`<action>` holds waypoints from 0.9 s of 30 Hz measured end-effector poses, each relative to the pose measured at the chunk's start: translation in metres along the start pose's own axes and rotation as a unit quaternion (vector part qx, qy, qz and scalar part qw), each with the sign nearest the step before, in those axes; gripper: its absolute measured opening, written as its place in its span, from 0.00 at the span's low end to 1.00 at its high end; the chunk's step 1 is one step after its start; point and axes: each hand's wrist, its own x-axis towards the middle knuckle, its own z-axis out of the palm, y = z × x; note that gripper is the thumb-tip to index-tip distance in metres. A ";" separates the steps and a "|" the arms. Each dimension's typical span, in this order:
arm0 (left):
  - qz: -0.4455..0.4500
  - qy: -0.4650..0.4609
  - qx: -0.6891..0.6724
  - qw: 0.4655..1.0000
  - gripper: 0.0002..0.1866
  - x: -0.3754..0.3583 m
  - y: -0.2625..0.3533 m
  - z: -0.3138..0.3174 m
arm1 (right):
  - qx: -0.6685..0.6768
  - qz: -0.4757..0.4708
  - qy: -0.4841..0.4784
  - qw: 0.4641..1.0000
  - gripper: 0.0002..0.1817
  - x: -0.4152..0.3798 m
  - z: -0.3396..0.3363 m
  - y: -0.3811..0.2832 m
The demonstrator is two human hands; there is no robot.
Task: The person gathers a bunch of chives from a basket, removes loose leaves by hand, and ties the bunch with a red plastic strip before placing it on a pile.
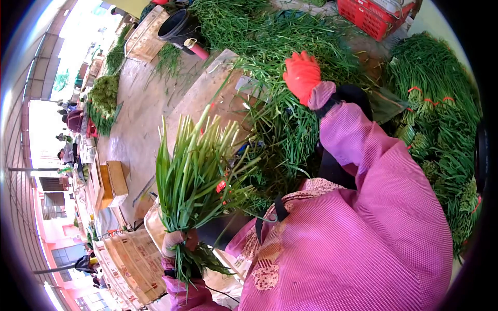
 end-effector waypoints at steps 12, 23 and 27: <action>0.078 -0.019 0.063 0.995 0.22 0.006 0.040 0.011 | 0.383 -0.267 -0.279 0.839 0.21 -0.150 -0.002 -0.196; 0.033 0.033 0.000 0.999 0.17 -0.009 0.059 0.014 | 0.109 -0.266 -0.549 0.785 0.17 -0.127 0.040 -0.085; 0.019 0.022 -0.007 1.000 0.17 -0.005 0.063 0.011 | 0.420 -0.244 -0.419 0.768 0.53 -0.134 0.006 -0.148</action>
